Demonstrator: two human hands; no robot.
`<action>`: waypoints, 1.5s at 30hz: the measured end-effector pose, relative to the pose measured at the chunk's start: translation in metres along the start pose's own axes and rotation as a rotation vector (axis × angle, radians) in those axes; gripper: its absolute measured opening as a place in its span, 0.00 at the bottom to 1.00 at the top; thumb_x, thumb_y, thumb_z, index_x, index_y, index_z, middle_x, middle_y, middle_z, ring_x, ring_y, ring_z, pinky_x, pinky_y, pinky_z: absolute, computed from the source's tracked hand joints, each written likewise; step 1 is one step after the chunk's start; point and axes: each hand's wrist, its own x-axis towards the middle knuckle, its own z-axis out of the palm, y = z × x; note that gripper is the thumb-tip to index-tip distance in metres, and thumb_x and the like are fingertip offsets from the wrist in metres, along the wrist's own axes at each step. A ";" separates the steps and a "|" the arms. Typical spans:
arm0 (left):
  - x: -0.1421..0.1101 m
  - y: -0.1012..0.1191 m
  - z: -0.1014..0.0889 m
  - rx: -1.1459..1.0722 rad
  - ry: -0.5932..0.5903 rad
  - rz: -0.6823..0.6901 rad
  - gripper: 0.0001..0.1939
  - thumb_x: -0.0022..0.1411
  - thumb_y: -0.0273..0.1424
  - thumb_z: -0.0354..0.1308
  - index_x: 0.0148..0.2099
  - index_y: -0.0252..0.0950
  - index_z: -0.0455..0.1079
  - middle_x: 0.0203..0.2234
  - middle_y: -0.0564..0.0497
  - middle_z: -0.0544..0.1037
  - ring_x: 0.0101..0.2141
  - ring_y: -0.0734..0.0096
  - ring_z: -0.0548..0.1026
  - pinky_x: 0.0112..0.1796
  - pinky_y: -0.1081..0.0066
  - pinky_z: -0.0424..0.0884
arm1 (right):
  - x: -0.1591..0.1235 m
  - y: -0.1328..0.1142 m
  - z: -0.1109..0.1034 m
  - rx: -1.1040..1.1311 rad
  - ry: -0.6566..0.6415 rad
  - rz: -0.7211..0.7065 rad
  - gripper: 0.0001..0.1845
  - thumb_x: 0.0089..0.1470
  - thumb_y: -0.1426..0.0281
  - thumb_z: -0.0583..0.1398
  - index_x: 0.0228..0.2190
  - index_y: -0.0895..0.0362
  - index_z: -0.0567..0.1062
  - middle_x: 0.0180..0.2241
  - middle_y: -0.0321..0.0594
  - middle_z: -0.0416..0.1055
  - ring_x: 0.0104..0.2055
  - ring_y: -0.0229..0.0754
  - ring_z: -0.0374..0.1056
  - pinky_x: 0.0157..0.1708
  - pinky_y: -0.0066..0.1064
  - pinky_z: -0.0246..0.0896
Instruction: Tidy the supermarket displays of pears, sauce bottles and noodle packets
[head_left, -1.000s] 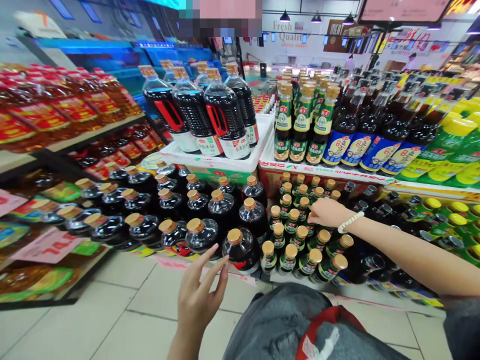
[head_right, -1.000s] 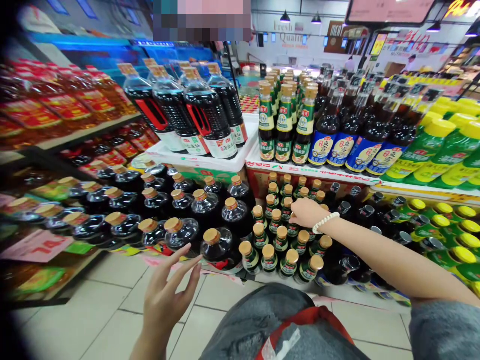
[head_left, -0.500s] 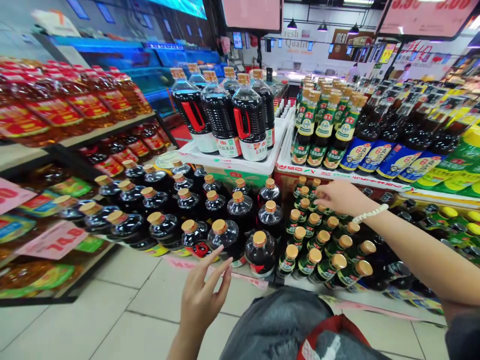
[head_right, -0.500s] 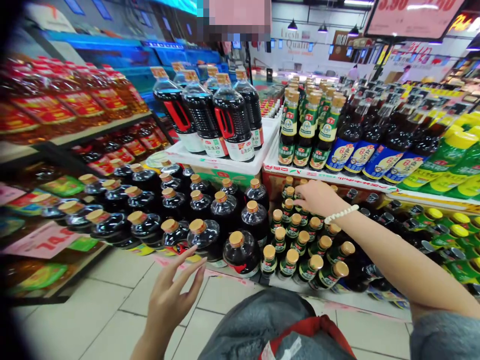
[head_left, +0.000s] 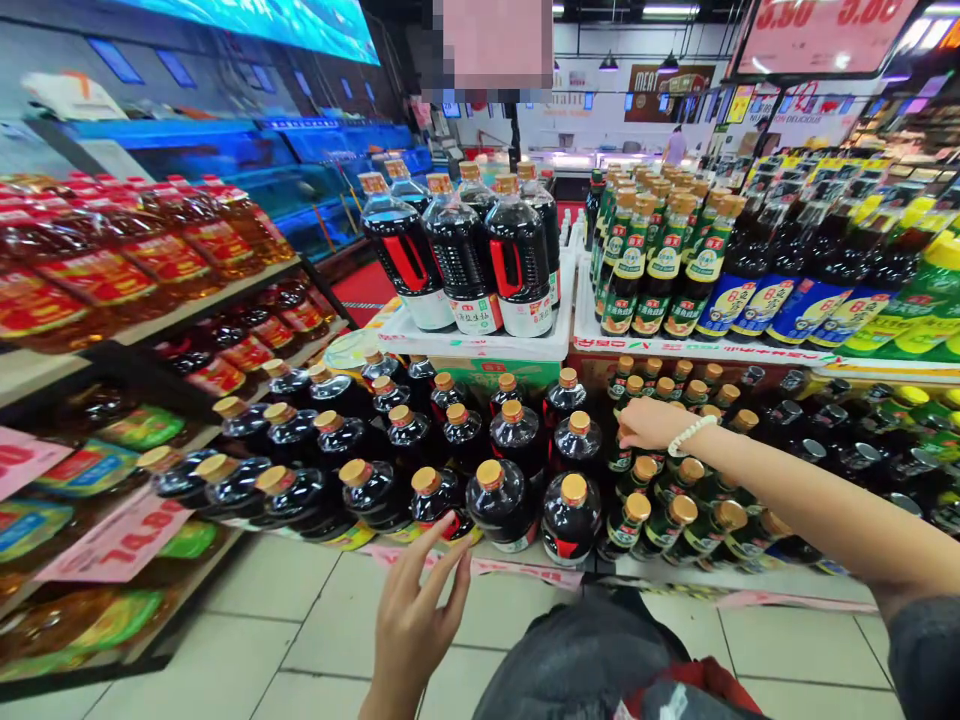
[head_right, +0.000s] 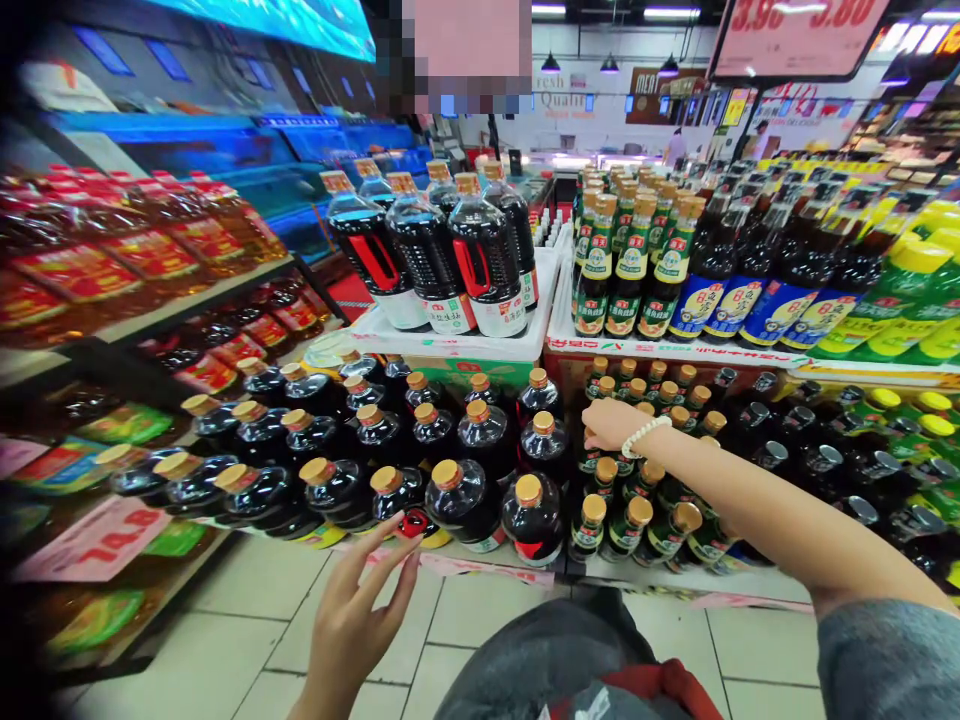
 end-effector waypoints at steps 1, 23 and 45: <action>-0.001 -0.005 0.000 -0.004 -0.004 -0.010 0.17 0.61 0.19 0.63 0.51 0.36 0.73 0.53 0.37 0.75 0.48 0.56 0.77 0.48 0.57 0.74 | 0.001 -0.001 0.000 0.002 -0.003 0.008 0.16 0.59 0.61 0.65 0.39 0.63 0.81 0.40 0.55 0.79 0.45 0.55 0.76 0.42 0.35 0.66; 0.069 -0.034 0.025 -0.181 -0.585 -0.322 0.16 0.66 0.37 0.61 0.54 0.40 0.69 0.43 0.48 0.81 0.45 0.56 0.79 0.43 0.64 0.74 | -0.047 -0.176 0.050 0.509 0.505 0.410 0.22 0.66 0.57 0.55 0.55 0.58 0.69 0.43 0.48 0.79 0.44 0.51 0.76 0.39 0.34 0.66; 0.070 -0.011 0.010 -0.132 -0.691 -0.297 0.22 0.68 0.33 0.59 0.61 0.37 0.62 0.51 0.39 0.78 0.51 0.55 0.76 0.51 0.62 0.69 | -0.055 -0.234 0.032 0.334 0.493 0.724 0.26 0.68 0.54 0.49 0.47 0.66 0.69 0.40 0.63 0.77 0.42 0.56 0.77 0.37 0.35 0.65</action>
